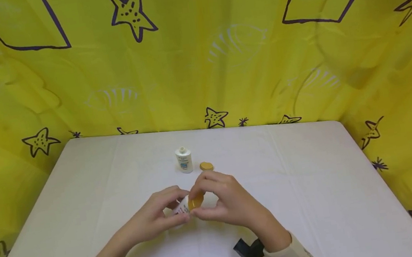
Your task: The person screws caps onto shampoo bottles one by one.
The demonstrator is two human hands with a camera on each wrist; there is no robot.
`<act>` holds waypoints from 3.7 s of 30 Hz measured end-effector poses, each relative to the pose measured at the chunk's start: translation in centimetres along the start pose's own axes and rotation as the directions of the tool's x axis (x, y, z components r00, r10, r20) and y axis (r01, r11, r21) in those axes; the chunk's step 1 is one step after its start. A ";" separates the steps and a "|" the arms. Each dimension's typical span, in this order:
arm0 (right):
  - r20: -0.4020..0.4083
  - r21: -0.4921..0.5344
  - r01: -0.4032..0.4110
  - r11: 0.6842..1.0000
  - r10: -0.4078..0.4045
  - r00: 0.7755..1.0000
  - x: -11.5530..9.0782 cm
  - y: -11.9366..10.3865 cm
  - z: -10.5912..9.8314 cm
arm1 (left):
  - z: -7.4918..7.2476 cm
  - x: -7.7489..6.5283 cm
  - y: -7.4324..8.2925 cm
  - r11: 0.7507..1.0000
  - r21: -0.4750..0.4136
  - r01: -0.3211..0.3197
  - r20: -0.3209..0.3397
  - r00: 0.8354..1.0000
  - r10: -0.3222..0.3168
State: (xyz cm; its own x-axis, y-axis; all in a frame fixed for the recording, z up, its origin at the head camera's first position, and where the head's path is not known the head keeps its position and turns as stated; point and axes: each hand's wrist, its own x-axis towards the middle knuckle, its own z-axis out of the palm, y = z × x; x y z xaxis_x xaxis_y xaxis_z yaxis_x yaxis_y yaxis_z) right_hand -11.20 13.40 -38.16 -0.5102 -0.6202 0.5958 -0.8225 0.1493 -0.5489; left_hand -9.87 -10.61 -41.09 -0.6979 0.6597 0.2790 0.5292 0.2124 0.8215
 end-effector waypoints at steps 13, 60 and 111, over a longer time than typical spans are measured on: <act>0.062 -0.005 -0.062 0.998 0.062 0.996 0.1 -0.1 -0.2 | -0.1 0.0 -0.5 0.998 -0.055 0.034 0.002 0.999 -0.034; -0.073 -0.064 -0.185 0.981 0.181 0.981 0.1 -0.8 0.8 | 1.5 0.2 0.3 0.898 0.438 -0.044 -0.272 0.946 0.179; -0.004 0.148 -0.461 0.875 0.467 0.884 -0.3 0.7 2.3 | 0.8 0.3 -1.9 0.980 0.006 0.199 -0.478 0.861 -0.172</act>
State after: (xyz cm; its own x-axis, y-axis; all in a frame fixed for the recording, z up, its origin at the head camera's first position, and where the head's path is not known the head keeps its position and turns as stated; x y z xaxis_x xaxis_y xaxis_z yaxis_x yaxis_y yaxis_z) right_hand -11.03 11.94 -40.03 -0.8359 -0.4760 0.2731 -0.4472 0.3024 -0.8417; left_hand -10.68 -10.23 -43.00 -0.9229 0.1869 0.3366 0.3824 0.3437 0.8577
